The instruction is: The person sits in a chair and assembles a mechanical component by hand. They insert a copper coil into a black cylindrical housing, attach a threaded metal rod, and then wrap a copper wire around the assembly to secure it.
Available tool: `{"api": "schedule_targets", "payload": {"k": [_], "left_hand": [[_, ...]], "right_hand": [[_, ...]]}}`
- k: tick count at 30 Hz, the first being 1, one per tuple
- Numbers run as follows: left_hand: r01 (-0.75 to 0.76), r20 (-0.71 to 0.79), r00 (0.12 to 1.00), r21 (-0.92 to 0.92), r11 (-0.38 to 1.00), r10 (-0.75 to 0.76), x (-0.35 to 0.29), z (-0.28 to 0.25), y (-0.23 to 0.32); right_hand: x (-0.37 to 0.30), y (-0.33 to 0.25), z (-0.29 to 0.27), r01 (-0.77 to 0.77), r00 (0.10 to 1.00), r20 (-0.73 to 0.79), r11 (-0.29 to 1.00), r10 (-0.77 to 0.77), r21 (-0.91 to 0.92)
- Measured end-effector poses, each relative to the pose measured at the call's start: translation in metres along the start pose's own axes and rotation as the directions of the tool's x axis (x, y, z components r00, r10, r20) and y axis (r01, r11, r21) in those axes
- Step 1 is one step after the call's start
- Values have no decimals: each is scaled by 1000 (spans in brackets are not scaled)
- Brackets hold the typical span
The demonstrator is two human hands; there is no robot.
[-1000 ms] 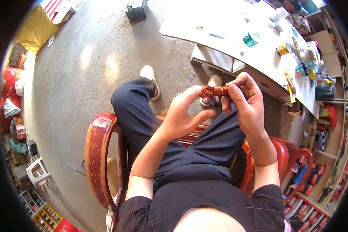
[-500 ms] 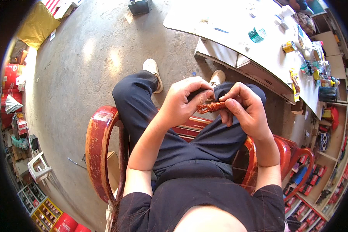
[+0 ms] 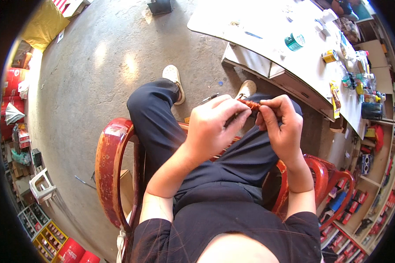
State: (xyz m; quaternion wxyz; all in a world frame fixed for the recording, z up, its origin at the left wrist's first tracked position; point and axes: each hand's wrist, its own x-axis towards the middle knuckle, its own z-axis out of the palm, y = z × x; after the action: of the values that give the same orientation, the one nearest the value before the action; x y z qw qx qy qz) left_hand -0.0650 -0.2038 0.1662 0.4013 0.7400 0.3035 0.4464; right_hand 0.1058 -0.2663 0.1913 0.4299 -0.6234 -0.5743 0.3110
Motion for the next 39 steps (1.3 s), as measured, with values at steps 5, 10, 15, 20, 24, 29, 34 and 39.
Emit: {"api": "schedule_targets", "payload": {"k": [5, 10, 15, 20, 24, 29, 34, 39], "left_hand": [[49, -12, 999, -201, 978, -52, -14, 15, 6], [306, 293, 938, -457, 835, -183, -2, 4, -23], [287, 163, 956, -349, 892, -244, 8, -8, -16], [96, 66, 994, -177, 980, -85, 5, -5, -3], [2, 20, 1000, -155, 988, 1, -2, 2, 5], [114, 108, 990, -290, 950, -85, -15, 16, -9], [371, 245, 927, -500, 783, -282, -24, 25, -22], [622, 492, 777, -511, 593, -392, -5, 14, -31]], "right_hand": [[2, 4, 2, 10, 997, -76, 884, 29, 467], [-1, 1, -18, -340, 919, 378, 706, 109, 622], [-7, 2, -20, -215, 962, 230, 929, 148, 302], [-4, 0, -15, -81, 993, 98, 990, 69, 116], [-3, 3, -8, -50, 999, -2, 976, 52, 212], [-5, 6, -10, -73, 997, 23, 876, 71, 476], [-7, 9, -12, -162, 985, 156, 738, 79, 655], [-9, 9, -20, -333, 929, 330, 772, 169, 542]]}}
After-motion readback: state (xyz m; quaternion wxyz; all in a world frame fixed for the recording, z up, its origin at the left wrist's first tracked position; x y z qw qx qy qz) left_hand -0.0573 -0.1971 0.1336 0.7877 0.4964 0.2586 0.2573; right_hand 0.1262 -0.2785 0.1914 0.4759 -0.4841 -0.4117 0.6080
